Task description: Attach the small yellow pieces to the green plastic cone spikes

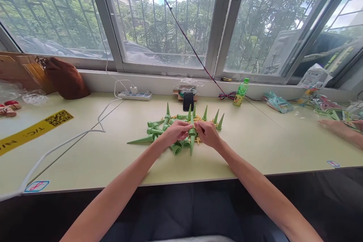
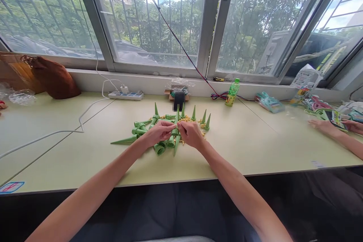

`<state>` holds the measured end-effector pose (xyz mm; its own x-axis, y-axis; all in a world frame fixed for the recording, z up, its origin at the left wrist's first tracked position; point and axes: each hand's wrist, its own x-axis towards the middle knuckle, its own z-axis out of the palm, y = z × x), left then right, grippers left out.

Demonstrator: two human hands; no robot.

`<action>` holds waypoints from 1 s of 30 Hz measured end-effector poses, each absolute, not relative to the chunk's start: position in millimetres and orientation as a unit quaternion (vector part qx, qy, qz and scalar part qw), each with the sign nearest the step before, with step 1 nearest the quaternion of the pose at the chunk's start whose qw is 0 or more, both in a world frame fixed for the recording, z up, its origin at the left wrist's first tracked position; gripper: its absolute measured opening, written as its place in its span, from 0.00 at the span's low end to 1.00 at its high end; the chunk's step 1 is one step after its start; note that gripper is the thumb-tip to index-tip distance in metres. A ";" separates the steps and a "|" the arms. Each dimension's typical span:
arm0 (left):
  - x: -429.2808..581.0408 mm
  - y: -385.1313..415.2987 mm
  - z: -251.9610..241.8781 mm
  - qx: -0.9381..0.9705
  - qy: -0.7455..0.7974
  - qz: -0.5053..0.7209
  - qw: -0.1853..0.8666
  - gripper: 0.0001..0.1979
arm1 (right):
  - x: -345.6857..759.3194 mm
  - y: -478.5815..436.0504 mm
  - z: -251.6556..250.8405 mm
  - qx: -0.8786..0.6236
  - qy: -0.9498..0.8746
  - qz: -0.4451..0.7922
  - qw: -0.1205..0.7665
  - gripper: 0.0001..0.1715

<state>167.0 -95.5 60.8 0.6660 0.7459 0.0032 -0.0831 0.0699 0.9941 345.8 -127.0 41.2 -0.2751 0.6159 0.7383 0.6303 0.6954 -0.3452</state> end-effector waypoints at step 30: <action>171.6 -97.5 60.2 0.710 0.299 0.378 0.514 0.21 | 341.9 -128.5 46.0 -0.446 -0.739 0.108 0.493 0.26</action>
<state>171.6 -97.5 60.2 0.5365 0.8121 0.2295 0.0363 -0.2939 0.9551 341.9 -128.5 46.0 -0.1146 0.7660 0.6326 0.5533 0.5781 -0.5997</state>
